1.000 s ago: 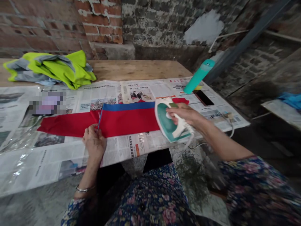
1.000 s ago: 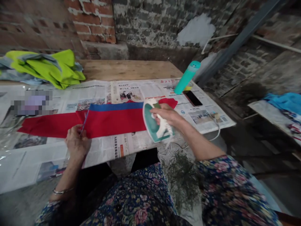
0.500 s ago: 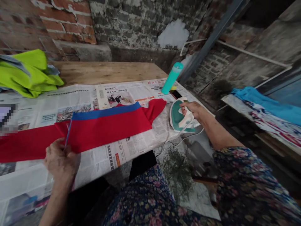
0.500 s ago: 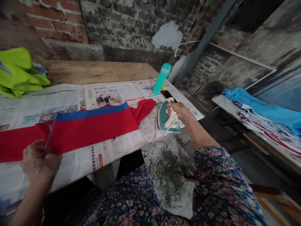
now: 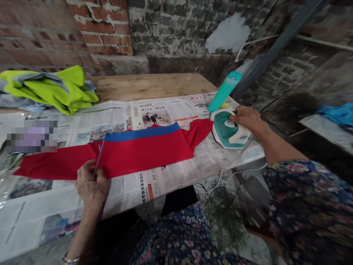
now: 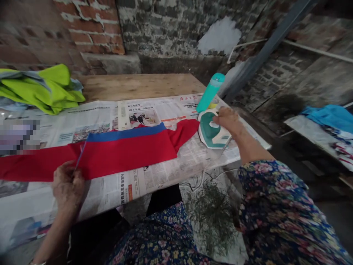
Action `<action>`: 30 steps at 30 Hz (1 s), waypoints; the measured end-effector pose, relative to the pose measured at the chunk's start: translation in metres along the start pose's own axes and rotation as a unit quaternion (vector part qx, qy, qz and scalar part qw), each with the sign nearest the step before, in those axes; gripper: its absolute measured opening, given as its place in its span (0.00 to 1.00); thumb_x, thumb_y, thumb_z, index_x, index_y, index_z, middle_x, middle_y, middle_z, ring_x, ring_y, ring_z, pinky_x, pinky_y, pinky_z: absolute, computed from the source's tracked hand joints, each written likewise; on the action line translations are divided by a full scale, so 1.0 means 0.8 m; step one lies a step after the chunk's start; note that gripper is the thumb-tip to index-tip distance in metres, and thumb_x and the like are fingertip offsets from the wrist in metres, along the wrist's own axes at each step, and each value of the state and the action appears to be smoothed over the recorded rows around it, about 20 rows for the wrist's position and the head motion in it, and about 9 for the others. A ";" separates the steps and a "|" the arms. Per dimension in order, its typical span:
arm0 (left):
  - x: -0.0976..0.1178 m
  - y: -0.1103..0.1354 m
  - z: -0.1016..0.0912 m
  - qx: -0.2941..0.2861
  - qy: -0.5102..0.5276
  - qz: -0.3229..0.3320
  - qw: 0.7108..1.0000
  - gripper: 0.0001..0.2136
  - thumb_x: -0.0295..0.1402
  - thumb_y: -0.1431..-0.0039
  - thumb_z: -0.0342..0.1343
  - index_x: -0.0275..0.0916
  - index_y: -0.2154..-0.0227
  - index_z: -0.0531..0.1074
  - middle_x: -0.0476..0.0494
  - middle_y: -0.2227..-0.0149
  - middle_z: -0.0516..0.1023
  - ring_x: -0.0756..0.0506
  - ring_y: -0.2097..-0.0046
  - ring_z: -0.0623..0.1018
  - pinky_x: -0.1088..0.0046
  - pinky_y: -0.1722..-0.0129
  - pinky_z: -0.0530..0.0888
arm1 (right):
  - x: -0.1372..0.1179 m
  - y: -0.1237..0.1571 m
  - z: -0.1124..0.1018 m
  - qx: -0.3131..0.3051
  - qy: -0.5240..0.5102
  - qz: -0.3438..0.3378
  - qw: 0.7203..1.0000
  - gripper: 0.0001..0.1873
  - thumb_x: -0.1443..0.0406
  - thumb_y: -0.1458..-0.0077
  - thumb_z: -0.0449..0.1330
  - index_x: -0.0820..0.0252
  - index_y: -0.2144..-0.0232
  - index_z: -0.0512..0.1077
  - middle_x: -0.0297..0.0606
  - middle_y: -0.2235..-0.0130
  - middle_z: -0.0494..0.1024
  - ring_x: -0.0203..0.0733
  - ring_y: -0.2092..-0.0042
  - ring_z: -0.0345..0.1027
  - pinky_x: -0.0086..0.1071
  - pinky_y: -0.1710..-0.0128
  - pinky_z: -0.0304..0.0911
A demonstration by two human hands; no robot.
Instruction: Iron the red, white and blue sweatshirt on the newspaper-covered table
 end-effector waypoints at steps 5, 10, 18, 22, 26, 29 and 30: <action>-0.003 0.007 0.007 0.013 -0.024 0.025 0.999 0.12 0.39 0.38 0.58 0.45 0.53 0.75 0.37 0.58 0.79 0.26 0.44 0.80 0.40 0.38 0.75 | -0.040 0.043 0.088 0.002 0.226 -0.155 0.962 0.16 0.70 0.39 0.72 0.58 0.49 0.79 0.57 0.33 0.78 0.69 0.25 0.61 0.59 0.25 0.58; -0.013 0.010 0.013 0.023 -0.036 0.044 0.998 0.13 0.38 0.36 0.58 0.45 0.50 0.75 0.41 0.57 0.80 0.32 0.47 0.81 0.48 0.40 0.76 | -0.024 0.073 0.184 -0.125 0.288 -0.235 0.920 0.21 0.61 0.33 0.68 0.52 0.39 0.82 0.48 0.35 0.84 0.61 0.30 0.73 0.52 0.30 0.70; -0.012 0.016 0.015 0.016 -0.046 0.056 0.997 0.14 0.34 0.33 0.57 0.44 0.46 0.76 0.40 0.56 0.81 0.33 0.47 0.82 0.50 0.42 0.77 | 0.047 0.082 0.202 -0.110 0.210 -0.319 0.918 0.33 0.54 0.30 0.62 0.52 0.27 0.75 0.51 0.41 0.87 0.67 0.39 0.80 0.65 0.34 0.74; -0.012 0.017 0.009 -0.011 -0.060 0.066 0.996 0.16 0.35 0.30 0.56 0.44 0.43 0.78 0.39 0.55 0.82 0.32 0.47 0.82 0.48 0.42 0.77 | 0.057 0.096 0.185 -0.173 0.186 -0.388 0.886 0.31 0.52 0.30 0.62 0.49 0.29 0.79 0.49 0.39 0.86 0.65 0.35 0.79 0.65 0.30 0.70; -0.030 0.009 -0.011 -0.108 -0.077 0.167 0.977 0.21 0.34 0.34 0.58 0.47 0.40 0.80 0.39 0.49 0.82 0.33 0.45 0.81 0.49 0.41 0.79 | 0.069 0.103 0.157 -0.283 0.220 -0.383 0.851 0.33 0.56 0.38 0.69 0.47 0.31 0.82 0.50 0.27 0.77 0.68 0.26 0.69 0.68 0.26 0.65; -0.045 -0.001 -0.029 -0.187 -0.085 0.292 0.934 0.22 0.31 0.36 0.59 0.48 0.40 0.81 0.39 0.45 0.80 0.35 0.45 0.80 0.52 0.40 0.80 | 0.078 0.105 0.145 -0.329 0.239 -0.388 0.827 0.43 0.64 0.45 0.69 0.46 0.26 0.77 0.48 0.23 0.72 0.67 0.23 0.65 0.66 0.26 0.66; -0.048 -0.005 -0.033 -0.196 -0.089 0.321 0.922 0.22 0.30 0.35 0.58 0.48 0.40 0.81 0.39 0.45 0.80 0.36 0.44 0.80 0.53 0.39 0.80 | 0.079 0.106 0.146 -0.324 0.246 -0.396 0.823 0.45 0.65 0.47 0.68 0.46 0.26 0.77 0.48 0.23 0.73 0.66 0.23 0.66 0.64 0.27 0.67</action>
Point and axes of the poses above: each hand's wrist, its own y-axis away from the middle knuckle, its own z-axis out of the palm, x = y × z, the point moved 2 cm from there along -y, towards the middle knuckle
